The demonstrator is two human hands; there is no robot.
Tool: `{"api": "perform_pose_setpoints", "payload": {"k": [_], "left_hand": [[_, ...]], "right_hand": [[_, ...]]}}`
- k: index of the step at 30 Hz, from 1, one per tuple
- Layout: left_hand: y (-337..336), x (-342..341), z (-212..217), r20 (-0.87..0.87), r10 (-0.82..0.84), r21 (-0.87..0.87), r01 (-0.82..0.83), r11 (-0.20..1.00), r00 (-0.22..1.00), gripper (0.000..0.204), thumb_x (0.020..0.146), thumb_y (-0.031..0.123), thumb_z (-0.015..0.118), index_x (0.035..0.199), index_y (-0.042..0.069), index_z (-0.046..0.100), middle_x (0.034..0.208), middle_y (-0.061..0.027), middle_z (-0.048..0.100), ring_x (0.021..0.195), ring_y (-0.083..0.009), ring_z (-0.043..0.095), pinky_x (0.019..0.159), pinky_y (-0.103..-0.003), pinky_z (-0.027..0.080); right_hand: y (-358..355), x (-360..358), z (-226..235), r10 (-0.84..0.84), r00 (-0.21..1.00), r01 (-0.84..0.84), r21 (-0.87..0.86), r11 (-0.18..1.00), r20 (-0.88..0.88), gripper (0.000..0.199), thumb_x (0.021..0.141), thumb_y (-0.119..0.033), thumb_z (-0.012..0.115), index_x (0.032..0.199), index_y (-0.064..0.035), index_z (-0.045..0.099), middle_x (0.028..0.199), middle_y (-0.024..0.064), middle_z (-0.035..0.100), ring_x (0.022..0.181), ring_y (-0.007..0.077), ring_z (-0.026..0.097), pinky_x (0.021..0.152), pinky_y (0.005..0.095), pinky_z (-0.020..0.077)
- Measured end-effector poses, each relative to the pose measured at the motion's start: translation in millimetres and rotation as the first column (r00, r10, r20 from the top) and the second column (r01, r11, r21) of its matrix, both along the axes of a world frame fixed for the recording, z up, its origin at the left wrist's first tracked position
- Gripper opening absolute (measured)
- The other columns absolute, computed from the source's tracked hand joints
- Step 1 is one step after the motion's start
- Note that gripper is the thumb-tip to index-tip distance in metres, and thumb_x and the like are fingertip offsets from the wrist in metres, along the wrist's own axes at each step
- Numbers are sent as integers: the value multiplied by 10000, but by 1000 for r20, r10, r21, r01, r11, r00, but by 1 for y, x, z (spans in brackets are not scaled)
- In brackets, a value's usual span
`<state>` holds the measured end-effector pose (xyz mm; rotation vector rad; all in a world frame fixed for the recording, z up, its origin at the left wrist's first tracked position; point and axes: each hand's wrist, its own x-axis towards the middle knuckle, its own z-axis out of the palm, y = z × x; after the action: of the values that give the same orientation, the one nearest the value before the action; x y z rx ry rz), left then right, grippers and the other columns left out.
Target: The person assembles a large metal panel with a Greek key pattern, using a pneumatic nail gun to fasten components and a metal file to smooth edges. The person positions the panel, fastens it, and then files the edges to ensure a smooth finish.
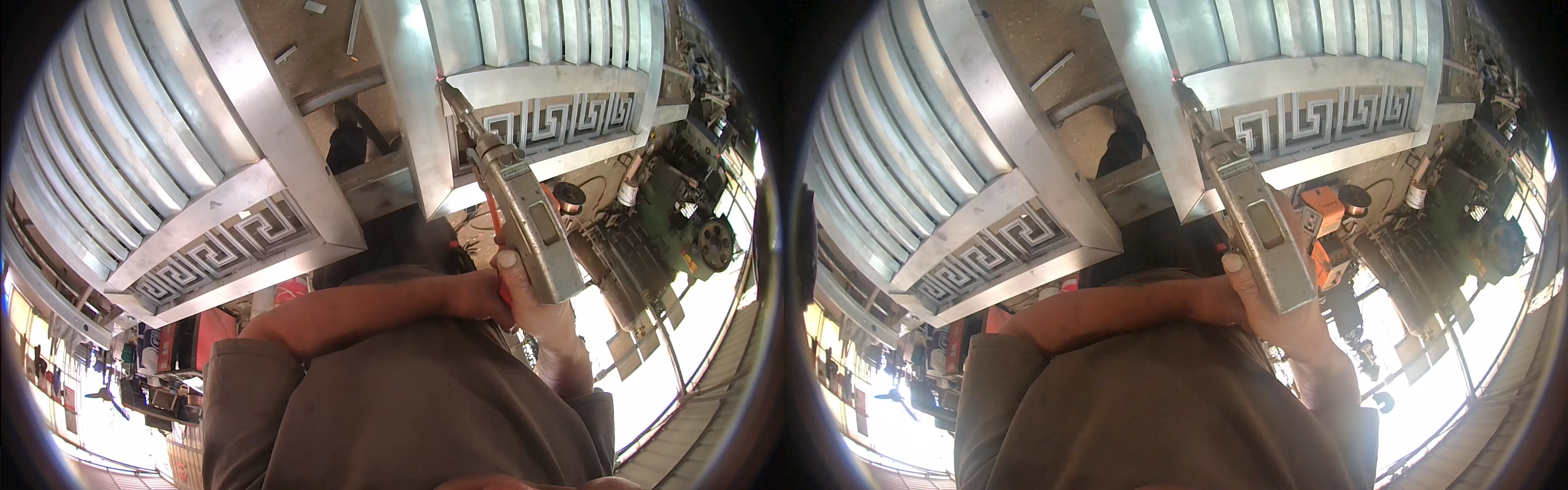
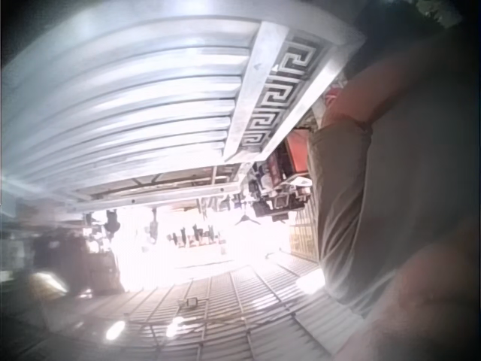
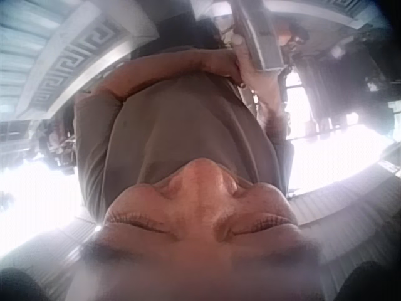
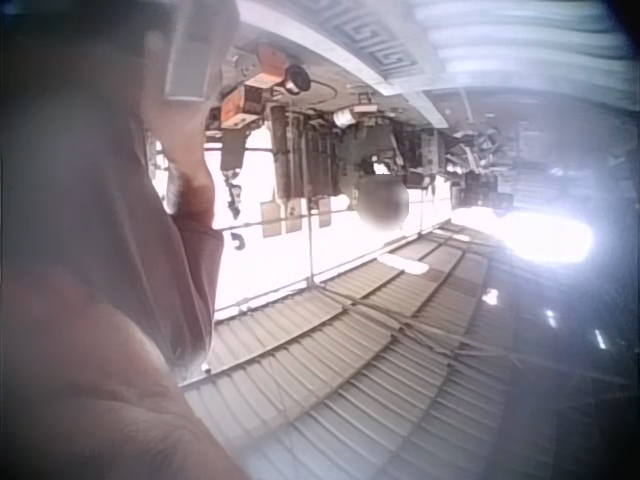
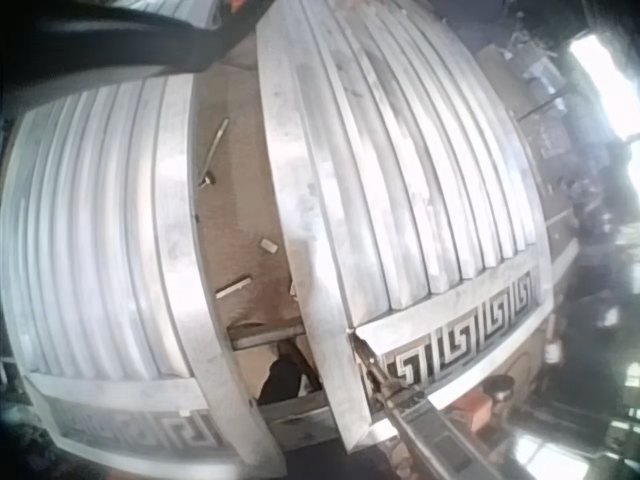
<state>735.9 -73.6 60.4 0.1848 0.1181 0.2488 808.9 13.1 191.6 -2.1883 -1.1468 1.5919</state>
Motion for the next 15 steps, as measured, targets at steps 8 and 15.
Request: {"api": "perform_pose_setpoints", "payload": {"k": [8,15], "left_hand": [[11,-6,4,7,-161,-27,161,987,987,351,770,80,814,1103,-1,737,1030,-80,741,1001,-168,677,895,-341,546],[14,-9,8,1,-89,-55,89,995,996,363,768,84,814,1112,-4,734,1043,-88,737,1019,-181,683,897,-337,546]], "right_hand": [[0,-3,1,35,998,-34,-22,999,54,266,1073,-238,655,1183,3,676,879,37,684,768,110,619,670,284,496],[4,-8,2,-37,999,37,-9,999,-18,266,1072,-247,658,1172,0,678,849,11,671,676,66,564,583,247,441]]}}
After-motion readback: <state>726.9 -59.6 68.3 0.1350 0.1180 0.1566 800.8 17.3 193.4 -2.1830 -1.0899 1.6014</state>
